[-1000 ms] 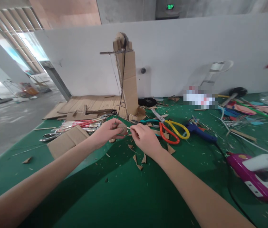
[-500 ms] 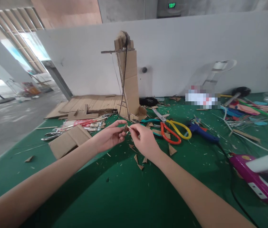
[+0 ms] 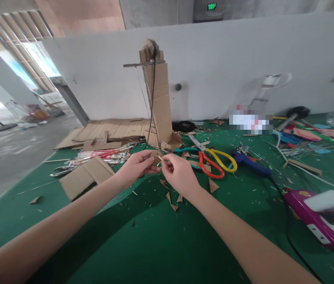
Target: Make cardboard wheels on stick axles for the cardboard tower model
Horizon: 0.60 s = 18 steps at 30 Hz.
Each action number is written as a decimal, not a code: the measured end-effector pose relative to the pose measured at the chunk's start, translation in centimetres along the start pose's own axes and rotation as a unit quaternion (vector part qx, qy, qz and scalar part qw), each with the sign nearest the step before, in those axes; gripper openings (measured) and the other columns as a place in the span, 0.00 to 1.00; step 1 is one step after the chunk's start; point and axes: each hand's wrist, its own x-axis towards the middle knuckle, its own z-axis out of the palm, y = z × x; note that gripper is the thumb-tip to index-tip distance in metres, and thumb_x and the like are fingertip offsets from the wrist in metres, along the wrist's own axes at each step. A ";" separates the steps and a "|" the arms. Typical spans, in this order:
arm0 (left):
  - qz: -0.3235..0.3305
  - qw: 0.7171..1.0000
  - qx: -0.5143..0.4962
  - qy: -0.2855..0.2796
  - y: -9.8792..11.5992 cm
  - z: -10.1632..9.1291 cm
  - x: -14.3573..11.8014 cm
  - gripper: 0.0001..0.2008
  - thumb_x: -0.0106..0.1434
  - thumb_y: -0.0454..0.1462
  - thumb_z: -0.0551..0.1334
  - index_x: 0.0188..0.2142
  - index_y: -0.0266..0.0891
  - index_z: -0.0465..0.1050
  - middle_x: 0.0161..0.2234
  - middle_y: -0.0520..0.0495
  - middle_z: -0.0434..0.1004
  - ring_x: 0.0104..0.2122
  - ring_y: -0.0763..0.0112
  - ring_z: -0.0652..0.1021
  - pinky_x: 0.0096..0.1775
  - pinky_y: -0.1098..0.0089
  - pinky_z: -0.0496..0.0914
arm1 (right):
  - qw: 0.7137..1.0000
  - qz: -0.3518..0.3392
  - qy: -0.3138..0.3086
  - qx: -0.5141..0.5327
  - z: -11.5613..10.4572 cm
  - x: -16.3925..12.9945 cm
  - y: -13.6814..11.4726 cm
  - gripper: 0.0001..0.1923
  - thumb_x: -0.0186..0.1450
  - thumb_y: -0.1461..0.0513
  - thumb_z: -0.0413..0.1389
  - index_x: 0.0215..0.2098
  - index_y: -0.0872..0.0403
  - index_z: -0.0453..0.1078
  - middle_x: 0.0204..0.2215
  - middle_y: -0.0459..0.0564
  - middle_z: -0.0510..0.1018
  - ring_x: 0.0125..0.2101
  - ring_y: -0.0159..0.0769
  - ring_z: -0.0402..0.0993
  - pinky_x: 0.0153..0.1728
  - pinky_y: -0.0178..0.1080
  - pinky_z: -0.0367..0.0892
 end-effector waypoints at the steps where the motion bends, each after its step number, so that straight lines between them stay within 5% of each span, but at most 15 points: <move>1: 0.004 1.000 0.022 0.003 0.1 0.1 -0.1 0.09 0.64 0.31 0.54 0.43 0.35 0.68 0.35 0.45 0.77 0.28 0.75 0.79 0.37 0.68 0.75 | 1.000 -0.001 0.003 -0.006 0.0 0.0 0.0 0.05 0.61 0.64 0.52 0.35 0.55 0.70 0.21 0.45 0.74 0.21 0.30 0.68 0.25 0.33 0.62; 10: 0.081 0.987 0.136 0.012 -0.9 0.5 -0.3 0.10 0.62 0.33 0.54 0.43 0.35 0.67 0.37 0.45 0.76 0.30 0.72 0.79 0.36 0.66 0.75 | 0.998 0.002 -0.028 -0.052 0.1 -0.1 -0.2 0.07 0.62 0.65 0.50 0.33 0.56 0.69 0.25 0.50 0.74 0.26 0.35 0.70 0.28 0.36 0.61; 18: 0.159 0.933 0.321 0.045 -1.7 0.3 -0.4 0.15 0.62 0.32 0.53 0.48 0.39 0.69 0.41 0.44 0.77 0.38 0.66 0.78 0.40 0.65 0.73 | 0.997 0.068 -0.045 -0.003 0.4 -0.2 -0.5 0.06 0.62 0.64 0.49 0.29 0.55 0.67 0.23 0.50 0.73 0.25 0.38 0.69 0.27 0.39 0.58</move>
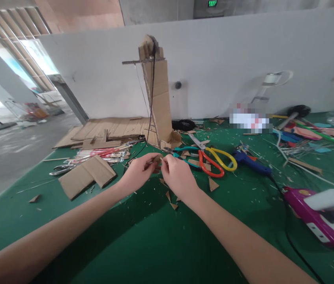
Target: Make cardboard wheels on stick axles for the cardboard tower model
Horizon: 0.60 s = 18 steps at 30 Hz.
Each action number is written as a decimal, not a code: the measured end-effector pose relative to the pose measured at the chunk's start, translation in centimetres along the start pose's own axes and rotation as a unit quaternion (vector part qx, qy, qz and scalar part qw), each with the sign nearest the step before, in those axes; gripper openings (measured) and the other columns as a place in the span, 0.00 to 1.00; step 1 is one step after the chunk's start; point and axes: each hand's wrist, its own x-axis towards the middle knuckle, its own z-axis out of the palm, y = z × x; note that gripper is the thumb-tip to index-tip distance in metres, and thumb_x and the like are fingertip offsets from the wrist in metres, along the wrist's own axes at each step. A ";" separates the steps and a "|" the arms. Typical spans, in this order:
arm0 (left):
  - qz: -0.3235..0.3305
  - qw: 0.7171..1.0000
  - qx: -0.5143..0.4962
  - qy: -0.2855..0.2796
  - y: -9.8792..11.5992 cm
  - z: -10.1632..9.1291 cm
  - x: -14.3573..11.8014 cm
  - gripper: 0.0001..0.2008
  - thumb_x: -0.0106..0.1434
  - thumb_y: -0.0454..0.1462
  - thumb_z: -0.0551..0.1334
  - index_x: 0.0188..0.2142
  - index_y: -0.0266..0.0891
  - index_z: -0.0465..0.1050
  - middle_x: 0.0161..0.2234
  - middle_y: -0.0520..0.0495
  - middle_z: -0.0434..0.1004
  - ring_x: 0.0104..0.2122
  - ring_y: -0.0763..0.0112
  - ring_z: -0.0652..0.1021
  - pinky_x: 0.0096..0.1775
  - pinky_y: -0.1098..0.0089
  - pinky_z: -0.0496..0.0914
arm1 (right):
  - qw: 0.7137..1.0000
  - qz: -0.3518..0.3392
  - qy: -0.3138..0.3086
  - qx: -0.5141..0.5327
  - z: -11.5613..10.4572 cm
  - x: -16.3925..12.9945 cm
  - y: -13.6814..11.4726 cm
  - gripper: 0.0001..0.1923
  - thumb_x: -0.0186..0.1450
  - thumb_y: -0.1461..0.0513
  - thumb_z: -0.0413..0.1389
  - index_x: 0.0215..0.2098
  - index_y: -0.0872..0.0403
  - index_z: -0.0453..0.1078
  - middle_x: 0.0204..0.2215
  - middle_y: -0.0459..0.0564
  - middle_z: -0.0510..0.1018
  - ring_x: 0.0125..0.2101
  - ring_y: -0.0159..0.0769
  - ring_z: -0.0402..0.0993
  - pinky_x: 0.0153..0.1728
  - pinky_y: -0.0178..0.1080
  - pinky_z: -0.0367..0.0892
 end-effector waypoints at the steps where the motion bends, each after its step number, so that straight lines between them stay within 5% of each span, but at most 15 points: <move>1: 0.001 1.000 0.010 0.002 0.1 0.0 0.0 0.15 0.62 0.33 0.52 0.48 0.39 0.69 0.40 0.44 0.77 0.37 0.66 0.78 0.40 0.65 0.73 | 1.000 0.016 0.002 0.019 0.1 0.0 0.0 0.06 0.61 0.63 0.49 0.29 0.54 0.67 0.22 0.50 0.73 0.24 0.38 0.69 0.27 0.39 0.59; 9: 0.014 0.998 0.045 0.033 -0.1 0.5 -0.7 0.17 0.62 0.33 0.52 0.50 0.39 0.68 0.40 0.44 0.78 0.34 0.68 0.77 0.38 0.67 0.71 | 0.959 0.156 -0.041 0.233 0.6 0.5 0.0 0.10 0.62 0.60 0.46 0.23 0.53 0.61 0.14 0.43 0.67 0.14 0.28 0.64 0.21 0.37 0.67; 13: 0.023 0.996 0.075 0.048 0.3 0.3 -0.6 0.17 0.62 0.34 0.53 0.50 0.39 0.69 0.36 0.45 0.78 0.28 0.70 0.75 0.34 0.69 0.69 | 0.944 0.156 -0.072 0.284 0.4 0.7 -0.2 0.13 0.62 0.59 0.46 0.21 0.53 0.59 0.14 0.43 0.65 0.15 0.27 0.63 0.25 0.37 0.68; 18: 0.020 0.992 0.111 0.050 1.3 -0.5 -0.2 0.17 0.62 0.34 0.53 0.49 0.38 0.70 0.32 0.45 0.78 0.30 0.66 0.76 0.36 0.67 0.69 | 0.962 0.112 -0.082 0.236 -0.4 0.9 -0.1 0.10 0.61 0.61 0.50 0.23 0.54 0.65 0.18 0.45 0.70 0.19 0.31 0.67 0.24 0.36 0.63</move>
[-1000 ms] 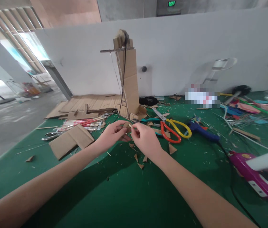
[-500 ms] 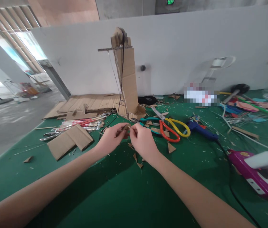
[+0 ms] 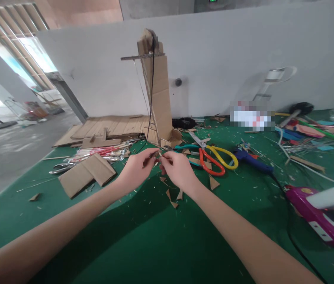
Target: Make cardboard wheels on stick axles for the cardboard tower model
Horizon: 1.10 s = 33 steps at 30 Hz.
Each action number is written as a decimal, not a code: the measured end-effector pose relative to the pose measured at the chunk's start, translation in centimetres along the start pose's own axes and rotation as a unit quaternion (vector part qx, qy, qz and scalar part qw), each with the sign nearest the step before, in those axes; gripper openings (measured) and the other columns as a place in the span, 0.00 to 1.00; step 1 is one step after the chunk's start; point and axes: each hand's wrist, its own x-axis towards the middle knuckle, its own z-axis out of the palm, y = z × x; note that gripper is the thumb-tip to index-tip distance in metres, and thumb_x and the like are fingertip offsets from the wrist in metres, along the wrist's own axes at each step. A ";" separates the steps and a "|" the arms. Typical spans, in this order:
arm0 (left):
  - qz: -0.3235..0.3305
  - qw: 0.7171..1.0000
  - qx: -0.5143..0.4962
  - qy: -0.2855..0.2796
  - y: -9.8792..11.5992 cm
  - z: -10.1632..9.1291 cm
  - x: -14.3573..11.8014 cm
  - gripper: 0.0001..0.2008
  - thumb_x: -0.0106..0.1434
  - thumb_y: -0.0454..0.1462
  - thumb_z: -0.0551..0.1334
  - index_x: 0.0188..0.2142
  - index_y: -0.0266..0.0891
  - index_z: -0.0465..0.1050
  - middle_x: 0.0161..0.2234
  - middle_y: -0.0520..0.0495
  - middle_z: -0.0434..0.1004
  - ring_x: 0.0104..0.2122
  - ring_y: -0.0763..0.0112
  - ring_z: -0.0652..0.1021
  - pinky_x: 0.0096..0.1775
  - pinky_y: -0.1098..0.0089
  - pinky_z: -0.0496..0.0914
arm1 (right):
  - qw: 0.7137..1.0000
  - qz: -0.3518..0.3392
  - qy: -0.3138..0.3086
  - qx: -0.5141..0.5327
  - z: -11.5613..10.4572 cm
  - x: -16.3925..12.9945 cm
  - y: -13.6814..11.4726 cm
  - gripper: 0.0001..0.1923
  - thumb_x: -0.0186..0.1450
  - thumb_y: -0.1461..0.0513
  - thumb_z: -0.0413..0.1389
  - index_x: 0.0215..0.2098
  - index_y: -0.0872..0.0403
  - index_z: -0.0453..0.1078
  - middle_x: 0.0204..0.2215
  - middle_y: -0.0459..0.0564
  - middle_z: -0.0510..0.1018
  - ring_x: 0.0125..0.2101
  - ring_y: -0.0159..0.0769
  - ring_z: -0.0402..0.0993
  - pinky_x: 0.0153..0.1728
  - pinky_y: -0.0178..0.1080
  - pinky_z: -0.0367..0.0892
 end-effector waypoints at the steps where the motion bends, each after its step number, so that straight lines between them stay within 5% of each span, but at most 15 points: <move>1: 0.001 1.000 0.000 -0.002 0.1 -0.1 0.0 0.17 0.62 0.34 0.53 0.49 0.38 0.70 0.32 0.45 0.78 0.31 0.66 0.76 0.36 0.66 0.69 | 1.000 -0.010 0.007 -0.017 -0.1 -0.1 0.0 0.09 0.60 0.62 0.51 0.22 0.53 0.65 0.17 0.45 0.70 0.19 0.31 0.66 0.25 0.36 0.61; 5: 0.021 1.000 0.001 -0.013 0.2 0.1 -0.2 0.17 0.62 0.33 0.53 0.49 0.38 0.71 0.34 0.44 0.79 0.33 0.65 0.76 0.39 0.65 0.69 | 0.998 -0.022 0.038 -0.046 -0.1 -0.4 0.1 0.09 0.59 0.65 0.52 0.20 0.53 0.64 0.17 0.45 0.68 0.21 0.33 0.64 0.26 0.36 0.56; 13: 0.046 0.998 -0.034 0.000 -0.5 0.2 -0.1 0.16 0.62 0.34 0.54 0.48 0.40 0.72 0.36 0.45 0.79 0.32 0.68 0.76 0.39 0.66 0.70 | 0.994 0.049 -0.046 0.089 0.3 -0.1 -0.1 0.15 0.63 0.55 0.48 0.22 0.53 0.62 0.13 0.39 0.61 0.14 0.25 0.55 0.24 0.36 0.66; 23: 0.000 0.994 -0.107 -0.017 -0.1 -0.6 0.4 0.15 0.63 0.37 0.54 0.47 0.38 0.72 0.38 0.44 0.79 0.32 0.70 0.76 0.36 0.69 0.70 | 0.984 0.084 -0.052 0.151 0.0 0.1 -0.8 0.14 0.63 0.55 0.49 0.23 0.53 0.62 0.14 0.38 0.58 0.15 0.24 0.55 0.30 0.39 0.71; 28: -0.041 0.996 -0.074 0.011 0.1 -0.4 0.3 0.17 0.63 0.39 0.54 0.49 0.38 0.71 0.36 0.44 0.79 0.30 0.68 0.75 0.35 0.67 0.71 | 0.993 0.069 0.007 0.099 0.3 0.3 0.0 0.09 0.61 0.56 0.52 0.32 0.54 0.65 0.20 0.42 0.67 0.16 0.28 0.64 0.23 0.38 0.68; 33: -0.049 0.984 -0.170 0.010 -0.2 0.6 0.0 0.17 0.63 0.39 0.55 0.50 0.39 0.70 0.46 0.43 0.75 0.42 0.66 0.76 0.44 0.64 0.71 | 0.977 -0.095 0.097 -0.162 -0.2 0.0 0.4 0.04 0.61 0.63 0.52 0.35 0.54 0.66 0.27 0.49 0.74 0.27 0.35 0.72 0.29 0.40 0.67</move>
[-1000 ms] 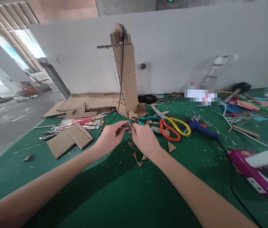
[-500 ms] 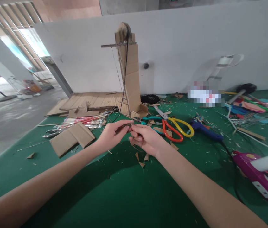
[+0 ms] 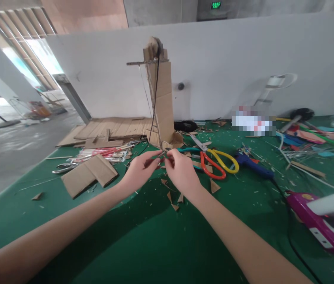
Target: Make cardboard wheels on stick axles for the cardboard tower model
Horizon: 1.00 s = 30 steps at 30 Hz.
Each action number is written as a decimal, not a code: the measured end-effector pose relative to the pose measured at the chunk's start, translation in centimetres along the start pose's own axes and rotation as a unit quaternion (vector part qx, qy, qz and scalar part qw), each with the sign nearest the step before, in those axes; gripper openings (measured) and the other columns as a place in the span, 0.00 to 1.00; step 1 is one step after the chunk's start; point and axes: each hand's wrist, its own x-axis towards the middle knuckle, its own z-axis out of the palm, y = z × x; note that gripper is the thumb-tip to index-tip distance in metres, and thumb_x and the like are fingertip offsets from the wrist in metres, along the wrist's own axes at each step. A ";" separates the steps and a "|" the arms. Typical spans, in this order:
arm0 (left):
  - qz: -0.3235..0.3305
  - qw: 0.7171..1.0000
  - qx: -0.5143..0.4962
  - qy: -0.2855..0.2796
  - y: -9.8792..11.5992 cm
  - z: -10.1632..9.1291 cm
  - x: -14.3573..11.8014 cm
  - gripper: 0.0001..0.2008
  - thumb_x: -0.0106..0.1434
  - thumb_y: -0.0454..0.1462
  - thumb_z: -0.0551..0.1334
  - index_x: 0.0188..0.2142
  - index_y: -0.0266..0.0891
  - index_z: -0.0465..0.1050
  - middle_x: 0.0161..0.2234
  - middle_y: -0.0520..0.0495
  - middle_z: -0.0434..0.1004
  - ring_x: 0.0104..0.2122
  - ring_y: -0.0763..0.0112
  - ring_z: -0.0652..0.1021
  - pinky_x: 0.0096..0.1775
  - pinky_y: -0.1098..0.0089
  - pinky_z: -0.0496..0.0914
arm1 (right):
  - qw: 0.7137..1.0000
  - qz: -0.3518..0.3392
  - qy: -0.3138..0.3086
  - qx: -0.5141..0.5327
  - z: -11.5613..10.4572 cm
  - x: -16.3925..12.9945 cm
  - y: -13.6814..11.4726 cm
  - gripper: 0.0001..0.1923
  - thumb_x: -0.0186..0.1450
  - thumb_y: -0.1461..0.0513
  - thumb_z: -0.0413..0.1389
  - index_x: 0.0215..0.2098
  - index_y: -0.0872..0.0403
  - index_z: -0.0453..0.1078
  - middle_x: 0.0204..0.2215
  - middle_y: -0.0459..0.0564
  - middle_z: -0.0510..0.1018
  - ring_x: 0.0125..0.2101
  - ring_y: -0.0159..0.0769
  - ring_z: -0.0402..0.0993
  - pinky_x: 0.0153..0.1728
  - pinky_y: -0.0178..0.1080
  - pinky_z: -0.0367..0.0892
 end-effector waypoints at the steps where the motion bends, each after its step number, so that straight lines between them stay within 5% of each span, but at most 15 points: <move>1: -0.005 1.000 -0.021 0.000 -0.2 0.2 0.0 0.17 0.63 0.39 0.56 0.50 0.39 0.70 0.48 0.43 0.74 0.43 0.66 0.76 0.46 0.64 0.71 | 0.998 -0.036 0.006 -0.051 -0.1 0.0 0.0 0.04 0.61 0.64 0.51 0.34 0.54 0.66 0.27 0.50 0.74 0.28 0.37 0.72 0.30 0.40 0.66; 8: -0.034 0.995 -0.091 0.006 -0.7 1.4 -0.3 0.18 0.62 0.39 0.57 0.52 0.39 0.68 0.51 0.41 0.67 0.41 0.68 0.75 0.44 0.67 0.72 | 0.985 -0.097 0.012 -0.142 0.4 -0.2 0.2 0.08 0.63 0.68 0.46 0.35 0.56 0.66 0.33 0.56 0.73 0.35 0.42 0.70 0.34 0.43 0.65; 15: 0.010 0.999 -0.037 0.004 -0.3 1.2 -0.7 0.16 0.63 0.38 0.56 0.50 0.39 0.70 0.48 0.43 0.68 0.44 0.66 0.73 0.46 0.65 0.70 | 0.994 -0.080 0.026 -0.063 0.4 -0.3 -0.1 0.09 0.64 0.67 0.46 0.34 0.55 0.67 0.31 0.53 0.75 0.33 0.40 0.71 0.34 0.41 0.64; 18: 0.036 0.999 -0.012 0.005 -0.2 1.0 -1.0 0.16 0.63 0.37 0.56 0.50 0.40 0.70 0.48 0.43 0.69 0.46 0.66 0.72 0.46 0.66 0.69 | 0.999 0.002 0.005 0.047 0.1 -0.2 -0.4 0.07 0.61 0.66 0.50 0.32 0.54 0.69 0.28 0.50 0.75 0.29 0.37 0.69 0.32 0.39 0.62; 22: 0.058 0.998 0.011 0.005 -0.1 0.9 -1.1 0.17 0.64 0.37 0.55 0.51 0.39 0.69 0.48 0.43 0.69 0.47 0.66 0.72 0.44 0.68 0.70 | 0.958 0.151 -0.059 0.235 -0.1 0.1 -0.6 0.05 0.59 0.61 0.54 0.27 0.54 0.69 0.19 0.44 0.68 0.19 0.31 0.61 0.21 0.35 0.56; 30: 0.121 0.992 0.039 -0.013 -0.6 0.2 -0.8 0.16 0.64 0.35 0.55 0.50 0.37 0.70 0.46 0.40 0.71 0.41 0.67 0.74 0.35 0.71 0.72 | 0.885 0.246 -0.118 0.377 -0.2 0.3 -1.0 0.09 0.54 0.58 0.59 0.26 0.57 0.65 0.20 0.42 0.64 0.16 0.22 0.54 0.15 0.30 0.51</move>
